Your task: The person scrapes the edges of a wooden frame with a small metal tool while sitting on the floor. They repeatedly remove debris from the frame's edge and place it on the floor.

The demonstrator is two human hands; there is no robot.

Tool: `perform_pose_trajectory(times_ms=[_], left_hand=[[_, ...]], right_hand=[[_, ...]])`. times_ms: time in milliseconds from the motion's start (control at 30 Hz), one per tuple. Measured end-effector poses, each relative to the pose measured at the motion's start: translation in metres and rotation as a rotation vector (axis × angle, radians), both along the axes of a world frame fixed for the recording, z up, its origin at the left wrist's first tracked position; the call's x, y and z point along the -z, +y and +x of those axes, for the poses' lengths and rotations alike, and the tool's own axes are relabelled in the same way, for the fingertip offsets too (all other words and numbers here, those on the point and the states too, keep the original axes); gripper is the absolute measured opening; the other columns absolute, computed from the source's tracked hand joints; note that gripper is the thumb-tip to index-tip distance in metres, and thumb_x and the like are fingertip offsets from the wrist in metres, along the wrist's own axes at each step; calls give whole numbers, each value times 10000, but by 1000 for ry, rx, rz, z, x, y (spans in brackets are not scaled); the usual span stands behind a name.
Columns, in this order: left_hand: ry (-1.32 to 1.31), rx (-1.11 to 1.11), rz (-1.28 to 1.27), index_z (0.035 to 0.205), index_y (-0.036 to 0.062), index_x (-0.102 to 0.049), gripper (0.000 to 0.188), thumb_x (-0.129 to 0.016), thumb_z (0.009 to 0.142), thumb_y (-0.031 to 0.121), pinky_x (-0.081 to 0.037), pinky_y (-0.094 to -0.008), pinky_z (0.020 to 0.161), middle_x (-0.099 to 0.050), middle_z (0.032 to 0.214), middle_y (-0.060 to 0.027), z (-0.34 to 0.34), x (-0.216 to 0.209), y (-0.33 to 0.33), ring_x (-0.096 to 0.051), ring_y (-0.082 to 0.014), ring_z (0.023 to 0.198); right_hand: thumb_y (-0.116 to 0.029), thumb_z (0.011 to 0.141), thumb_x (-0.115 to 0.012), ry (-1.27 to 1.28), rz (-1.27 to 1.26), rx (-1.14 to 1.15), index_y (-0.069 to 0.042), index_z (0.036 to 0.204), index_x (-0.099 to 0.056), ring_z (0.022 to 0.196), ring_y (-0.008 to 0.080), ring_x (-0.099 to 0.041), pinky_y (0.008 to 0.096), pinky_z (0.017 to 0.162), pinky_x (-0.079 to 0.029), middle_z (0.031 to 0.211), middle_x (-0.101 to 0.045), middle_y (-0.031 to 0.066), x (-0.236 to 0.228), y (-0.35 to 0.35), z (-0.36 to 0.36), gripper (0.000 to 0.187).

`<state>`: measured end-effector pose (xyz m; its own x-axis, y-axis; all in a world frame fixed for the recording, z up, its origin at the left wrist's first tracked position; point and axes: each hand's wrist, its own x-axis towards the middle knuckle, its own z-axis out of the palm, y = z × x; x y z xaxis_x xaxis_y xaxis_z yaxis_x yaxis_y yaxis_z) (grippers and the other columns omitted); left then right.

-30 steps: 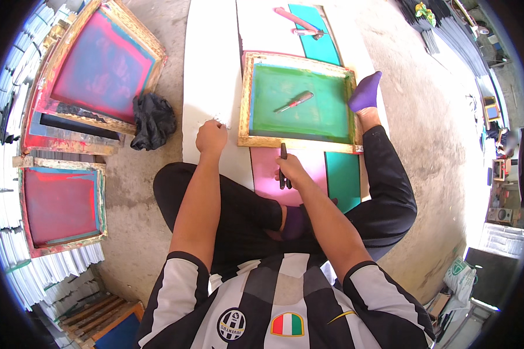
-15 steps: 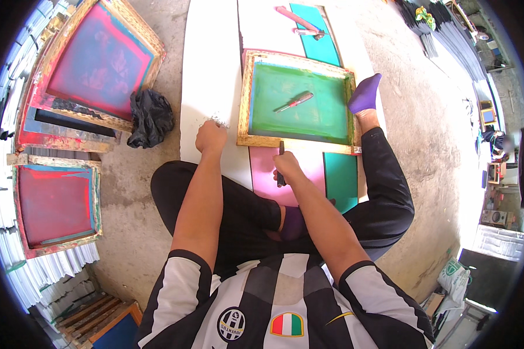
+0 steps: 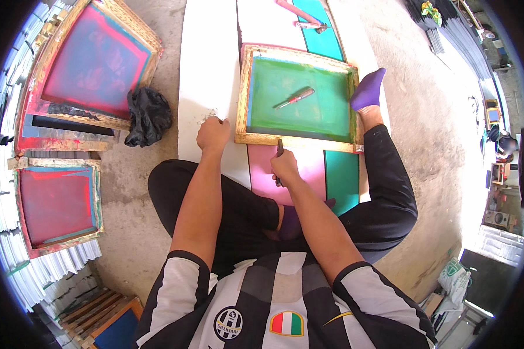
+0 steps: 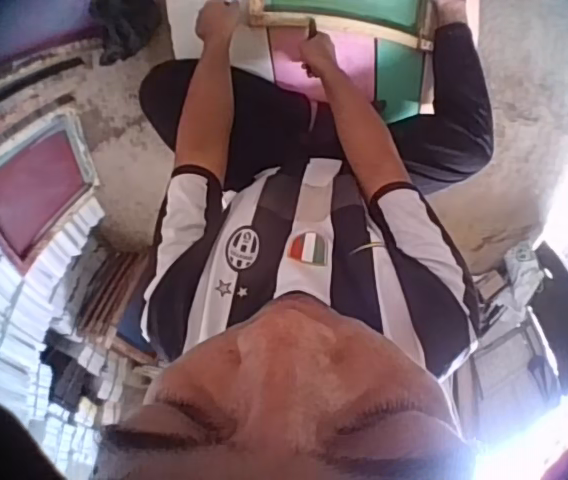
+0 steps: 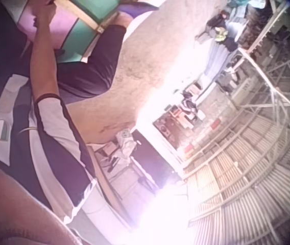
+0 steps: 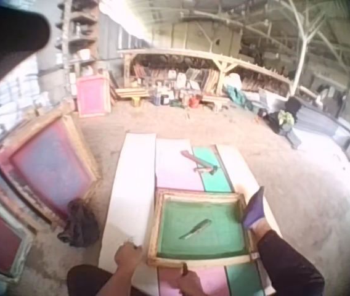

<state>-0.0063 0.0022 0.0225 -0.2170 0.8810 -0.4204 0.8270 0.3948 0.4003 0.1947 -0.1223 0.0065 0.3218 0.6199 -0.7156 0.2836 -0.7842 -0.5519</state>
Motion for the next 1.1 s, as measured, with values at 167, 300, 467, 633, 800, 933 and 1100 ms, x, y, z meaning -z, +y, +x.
perform_pose_trajectory(times_ms=[167, 300, 467, 633, 800, 933, 1100], left_hand=[[12, -17, 9, 1116, 96, -782, 415, -648, 935, 444, -559, -489, 914, -769, 1105, -167, -1, 8, -1, -722, -376, 1069], [-43, -24, 101, 1082, 77, -785, 381, -673, 929, 408, -563, -471, 878, -770, 1080, -162, 0, 7, -5, -733, -360, 1010], [-369, 304, 336, 1033, 67, -784, 261, -720, 906, 285, -570, -415, 811, -765, 1010, -144, 8, 6, -21, -733, -324, 907], [-395, 791, 380, 1032, 120, -795, 199, -738, 877, 231, -573, -394, 785, -760, 983, -101, 27, -9, -44, -723, -296, 910], [-325, 857, 468, 999, 139, -797, 163, -722, 879, 218, -573, -416, 775, -760, 980, -65, 33, -4, -50, -717, -297, 915], [-292, 865, 497, 973, 140, -793, 150, -704, 886, 224, -574, -428, 761, -760, 971, -76, 32, -1, -49, -719, -312, 895], [-175, 676, 385, 954, 147, -801, 162, -703, 890, 259, -576, -451, 777, -761, 979, -94, 28, 2, -45, -720, -336, 895]], right_hand=[[-44, 862, -553, 139, 164, 102, 6, 881, -571, 462, 215, -588, 393, 421, -494, 636, -603, 114, 22, -11, 0, 57], [-2, 869, -564, 393, 249, 158, -1, 935, -554, 487, 202, -576, 379, 426, -505, 663, -592, 110, 47, -16, 16, 67], [-70, 880, -596, 393, 284, 11, 12, 943, -581, 510, 213, -627, 376, 473, -534, 685, -626, 121, 42, -25, 21, 105], [-62, 879, -596, 440, 238, -102, 20, 975, -580, 510, 217, -640, 375, 483, -538, 686, -635, 125, 10, -22, 12, 127], [-76, 885, -601, 440, 217, -146, 28, 1039, -590, 528, 225, -653, 367, 492, -540, 701, -644, 131, 1, -20, 5, 186], [-113, 911, -613, 499, 176, -187, 36, 1152, -596, 579, 230, -675, 368, 537, -558, 742, -660, 140, -11, -20, 7, 284], [-188, 968, -614, 552, 76, -67, 36, 1207, -584, 668, 247, -693, 396, 609, -574, 870, -674, 163, -29, -19, 14, 329]])
